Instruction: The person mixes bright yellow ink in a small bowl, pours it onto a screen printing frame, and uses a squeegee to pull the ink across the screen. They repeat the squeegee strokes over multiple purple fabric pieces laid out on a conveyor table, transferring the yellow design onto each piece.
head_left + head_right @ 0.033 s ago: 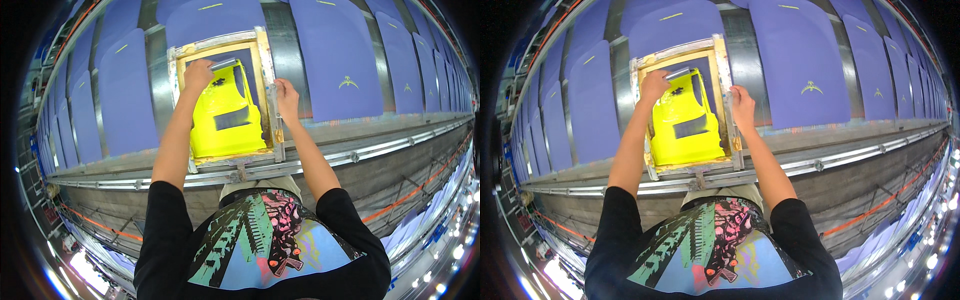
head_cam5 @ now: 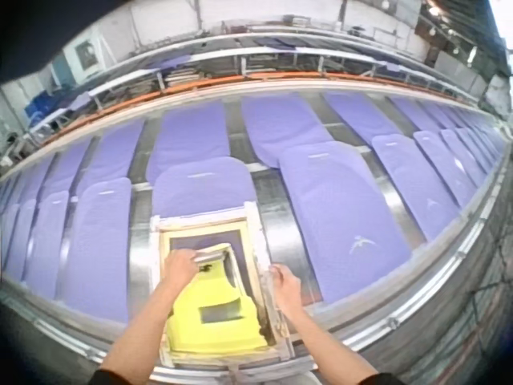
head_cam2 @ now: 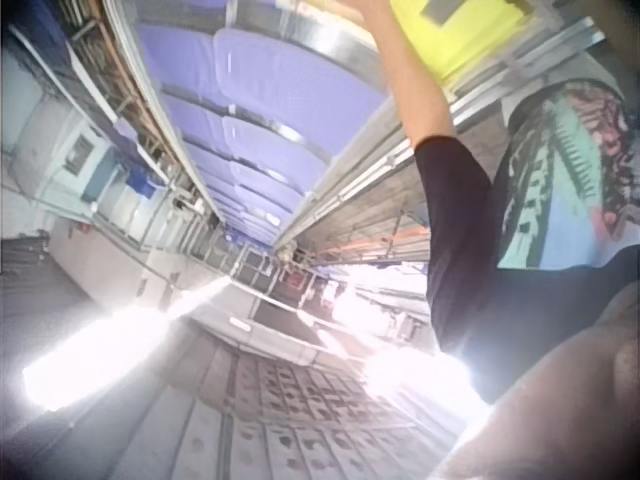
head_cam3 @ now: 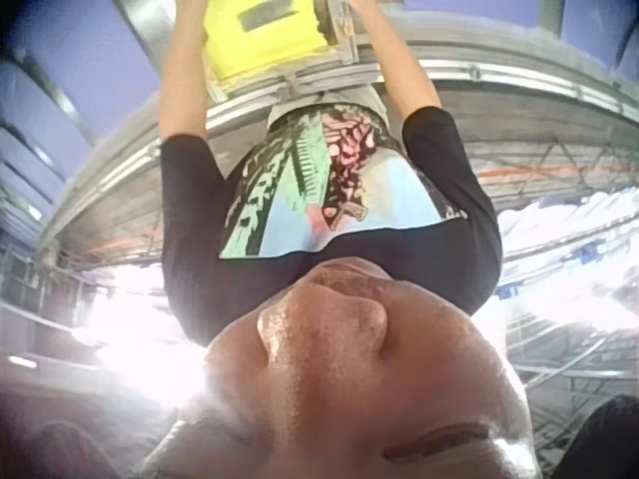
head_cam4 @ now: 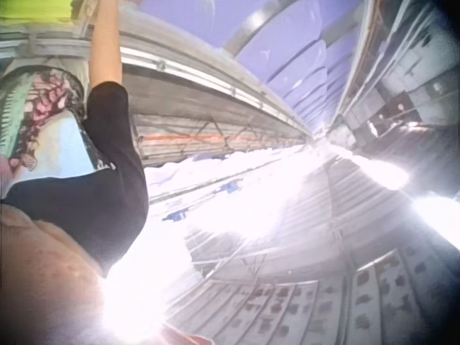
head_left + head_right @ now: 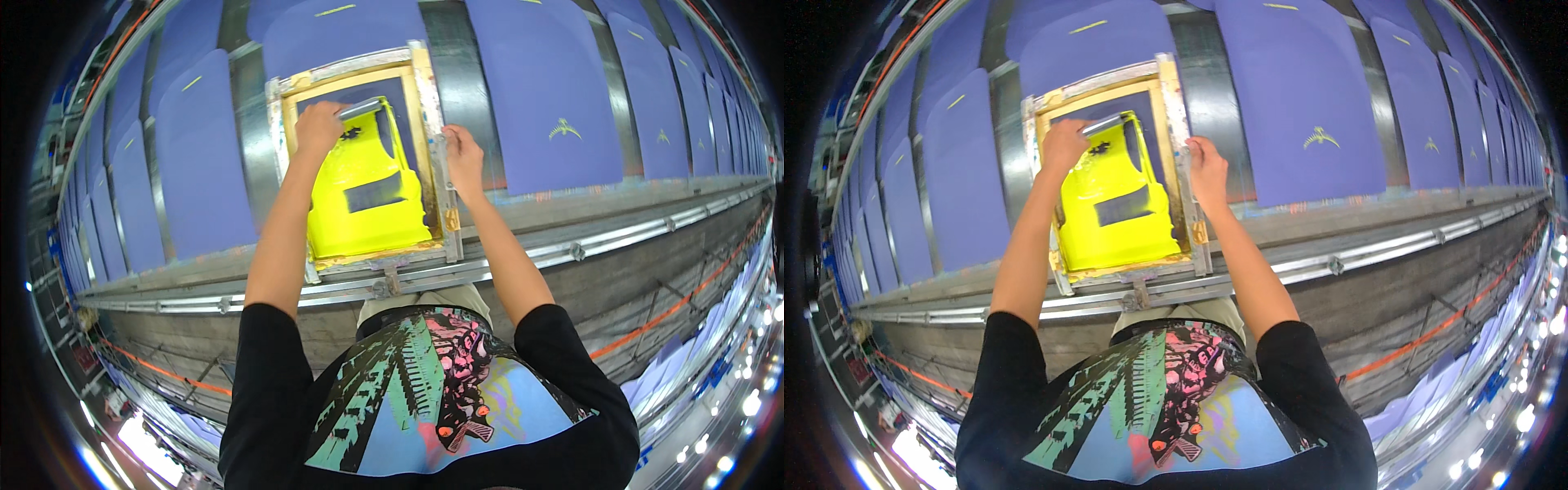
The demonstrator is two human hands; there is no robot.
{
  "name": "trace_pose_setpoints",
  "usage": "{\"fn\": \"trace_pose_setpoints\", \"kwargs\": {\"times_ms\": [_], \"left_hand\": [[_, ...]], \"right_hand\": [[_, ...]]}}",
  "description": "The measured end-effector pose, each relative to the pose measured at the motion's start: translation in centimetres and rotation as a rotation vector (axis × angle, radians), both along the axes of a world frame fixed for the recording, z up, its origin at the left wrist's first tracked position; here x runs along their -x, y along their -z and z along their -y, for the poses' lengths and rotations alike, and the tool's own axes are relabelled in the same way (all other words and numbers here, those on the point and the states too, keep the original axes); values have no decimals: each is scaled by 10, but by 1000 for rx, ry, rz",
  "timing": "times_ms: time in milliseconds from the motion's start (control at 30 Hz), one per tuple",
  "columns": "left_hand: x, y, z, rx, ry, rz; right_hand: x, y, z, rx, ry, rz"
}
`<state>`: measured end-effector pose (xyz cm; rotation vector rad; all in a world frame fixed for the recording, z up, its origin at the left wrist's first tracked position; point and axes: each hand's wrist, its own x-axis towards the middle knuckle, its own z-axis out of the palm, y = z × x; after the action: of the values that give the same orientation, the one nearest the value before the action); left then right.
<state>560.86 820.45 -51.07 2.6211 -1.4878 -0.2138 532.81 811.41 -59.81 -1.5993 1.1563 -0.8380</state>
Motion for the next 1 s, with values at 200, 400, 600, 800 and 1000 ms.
{"fn": "trace_pose_setpoints", "kwargs": {"times_ms": [200, 400, 600, 800, 1000], "left_hand": [[79, 22, -100, 2, 52, -62], [128, 12, -141, 187, 173, -109], [143, 10, -156, 176, 171, -137], [162, 9, -153, 142, 120, -214], [224, -23, -107, 261, 80, -294]], "right_hand": [[-3, 12, -5, 98, 37, 77], [1, -23, 5, -154, 21, -12], [-3, -7, -1, -76, 33, 9], [7, -22, 10, -62, -14, 73], [51, -93, 77, 4, -151, 110]]}}
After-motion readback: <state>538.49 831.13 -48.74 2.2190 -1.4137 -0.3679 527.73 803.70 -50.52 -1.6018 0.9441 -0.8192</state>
